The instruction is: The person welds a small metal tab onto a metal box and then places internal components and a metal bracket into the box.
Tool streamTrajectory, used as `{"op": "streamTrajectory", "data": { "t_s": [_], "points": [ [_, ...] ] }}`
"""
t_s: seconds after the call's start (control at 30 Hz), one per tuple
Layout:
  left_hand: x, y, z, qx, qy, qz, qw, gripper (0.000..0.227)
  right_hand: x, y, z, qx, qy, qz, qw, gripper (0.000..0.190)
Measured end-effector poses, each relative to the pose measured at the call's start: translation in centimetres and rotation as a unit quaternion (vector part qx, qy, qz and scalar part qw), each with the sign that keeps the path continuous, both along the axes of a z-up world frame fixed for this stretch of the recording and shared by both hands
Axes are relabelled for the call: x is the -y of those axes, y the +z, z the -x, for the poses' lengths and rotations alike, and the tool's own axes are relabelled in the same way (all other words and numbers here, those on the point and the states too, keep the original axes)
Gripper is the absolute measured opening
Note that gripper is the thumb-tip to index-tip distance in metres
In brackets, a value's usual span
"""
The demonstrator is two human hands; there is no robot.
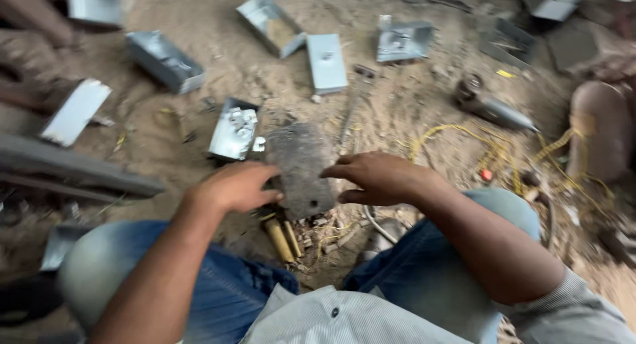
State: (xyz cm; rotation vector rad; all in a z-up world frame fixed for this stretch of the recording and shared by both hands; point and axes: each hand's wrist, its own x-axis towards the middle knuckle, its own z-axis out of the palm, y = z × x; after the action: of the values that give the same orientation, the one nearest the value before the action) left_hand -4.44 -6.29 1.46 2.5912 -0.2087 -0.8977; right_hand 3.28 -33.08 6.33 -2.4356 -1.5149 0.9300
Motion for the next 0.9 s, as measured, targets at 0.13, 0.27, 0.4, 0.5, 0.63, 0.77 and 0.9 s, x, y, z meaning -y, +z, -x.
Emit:
{"op": "streamTrajectory", "data": {
  "t_s": [0.13,0.27,0.4,0.5,0.63,0.77,0.9],
  "points": [
    [0.2,1.5,-0.1,0.098,0.03,0.001,0.995,0.059,0.1,0.0,0.0,0.002,-0.003,-0.014,1.0,0.06],
    [0.4,2.1,0.1,0.079,0.051,0.011,0.996,0.059,-0.2,-0.6,0.1,0.011,0.003,0.011,1.0,0.06],
    [0.6,2.4,0.3,0.053,0.024,-0.001,0.998,0.056,-0.3,-0.4,0.1,0.006,-0.003,0.032,0.999,0.058],
    [0.5,2.8,0.3,0.045,0.033,-0.012,0.998,0.057,-0.5,-0.1,0.2,-0.001,-0.006,0.025,1.0,0.059],
    [0.4,2.9,0.3,0.023,0.041,-0.024,0.999,0.059,-0.7,0.3,0.5,0.006,-0.01,0.042,0.999,0.063],
    [-0.2,2.6,-0.3,0.015,0.054,-0.025,0.998,0.064,-0.5,0.6,0.5,0.006,-0.009,0.033,0.999,0.058],
    [-3.1,1.5,-3.2,-0.062,0.064,-0.006,0.996,0.056,-0.3,0.8,0.4,-0.005,-0.022,0.03,0.999,0.059]
  ]
}}
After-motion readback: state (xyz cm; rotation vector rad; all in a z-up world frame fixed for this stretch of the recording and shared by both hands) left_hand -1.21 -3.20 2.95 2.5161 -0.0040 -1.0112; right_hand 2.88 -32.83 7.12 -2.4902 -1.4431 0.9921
